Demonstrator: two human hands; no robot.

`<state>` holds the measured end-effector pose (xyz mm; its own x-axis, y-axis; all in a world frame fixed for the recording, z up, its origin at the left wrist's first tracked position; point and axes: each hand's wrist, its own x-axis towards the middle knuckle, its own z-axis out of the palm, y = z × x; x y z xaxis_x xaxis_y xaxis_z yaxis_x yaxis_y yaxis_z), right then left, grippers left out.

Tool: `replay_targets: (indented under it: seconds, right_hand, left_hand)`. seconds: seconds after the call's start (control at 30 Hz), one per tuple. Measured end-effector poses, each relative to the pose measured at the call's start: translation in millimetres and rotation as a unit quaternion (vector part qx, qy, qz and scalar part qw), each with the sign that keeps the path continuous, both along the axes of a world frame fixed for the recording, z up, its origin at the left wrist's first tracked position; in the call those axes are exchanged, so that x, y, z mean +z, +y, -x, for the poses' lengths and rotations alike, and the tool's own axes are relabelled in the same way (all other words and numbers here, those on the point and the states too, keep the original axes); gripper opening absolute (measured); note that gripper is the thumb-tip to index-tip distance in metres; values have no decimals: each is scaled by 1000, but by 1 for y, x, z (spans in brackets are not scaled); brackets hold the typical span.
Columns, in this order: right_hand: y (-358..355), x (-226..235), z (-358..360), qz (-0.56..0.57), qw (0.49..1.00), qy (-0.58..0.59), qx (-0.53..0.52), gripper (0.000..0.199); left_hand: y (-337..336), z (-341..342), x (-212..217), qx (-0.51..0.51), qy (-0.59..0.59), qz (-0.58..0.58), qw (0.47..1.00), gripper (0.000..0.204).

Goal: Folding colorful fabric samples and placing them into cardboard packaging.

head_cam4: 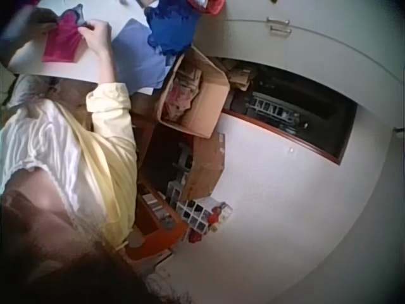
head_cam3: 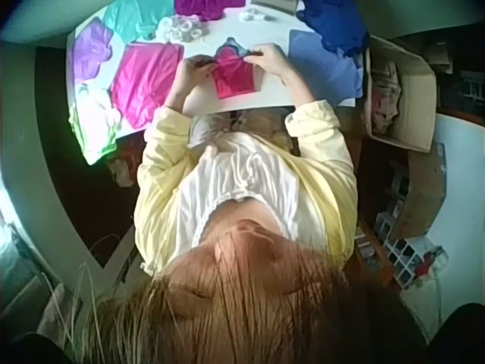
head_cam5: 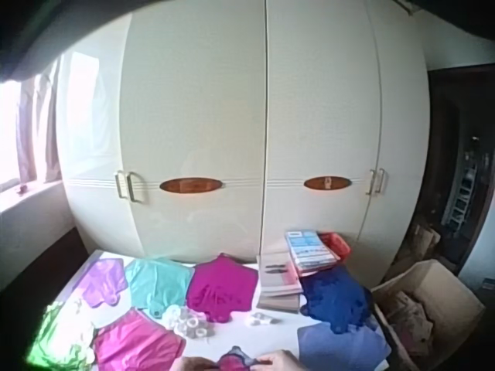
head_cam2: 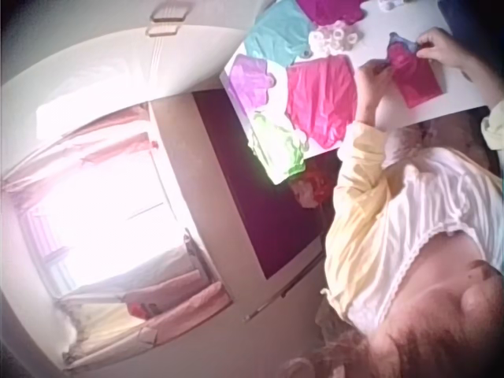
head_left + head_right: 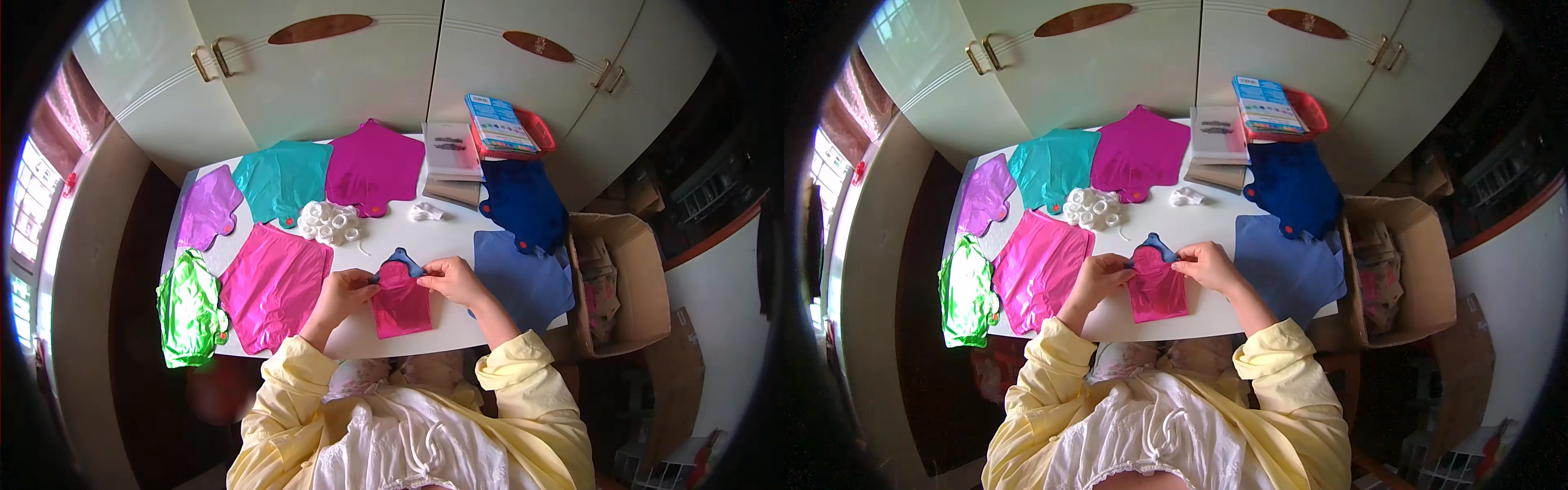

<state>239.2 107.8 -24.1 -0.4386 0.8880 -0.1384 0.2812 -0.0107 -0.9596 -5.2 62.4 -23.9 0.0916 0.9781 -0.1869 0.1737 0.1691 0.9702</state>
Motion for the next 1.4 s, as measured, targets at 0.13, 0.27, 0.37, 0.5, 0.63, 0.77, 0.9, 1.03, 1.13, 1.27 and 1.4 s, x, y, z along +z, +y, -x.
replay_targets:
  seconds: [0.13,0.27,0.37,0.5,0.63,0.77,0.9,1.03,1.13,1.27,1.4]
  right_hand:
    - [2,1,0,17,999,-1,31,12]
    - [2,9,-5,79,992,62,80,13]
    - [1,11,-12,150,973,158,79,14]
    - [-2,12,-11,148,973,168,55,16]
    - [-5,6,-5,101,982,157,4,14]
    - [-10,0,3,39,990,128,-50,11]
    - [-16,-2,12,-11,984,139,-114,7]
    - [-19,-7,12,-112,979,117,-123,7]
    - [-22,-6,10,-126,980,103,-117,10]
    - [-27,5,11,-85,984,114,-108,15]
    - [-29,7,14,-87,986,66,-125,17]
  left_hand:
    - [2,2,-2,11,-36,62,997,16]
    - [-2,3,-1,2,-91,46,995,13]
    - [-2,4,-2,-11,-91,17,996,13]
    - [-1,6,-6,-22,-86,-13,996,14]
    - [-3,3,-1,-14,-84,-24,996,14]
    - [-5,3,-1,-9,-56,-51,997,14]
    - [-6,2,-1,0,-49,-63,997,13]
    - [-6,-1,1,7,-52,-77,996,13]
    - [-6,0,1,7,-50,-82,995,12]
    - [-5,2,-4,7,-57,-81,995,13]
    - [-4,2,-4,0,-105,-62,993,11]
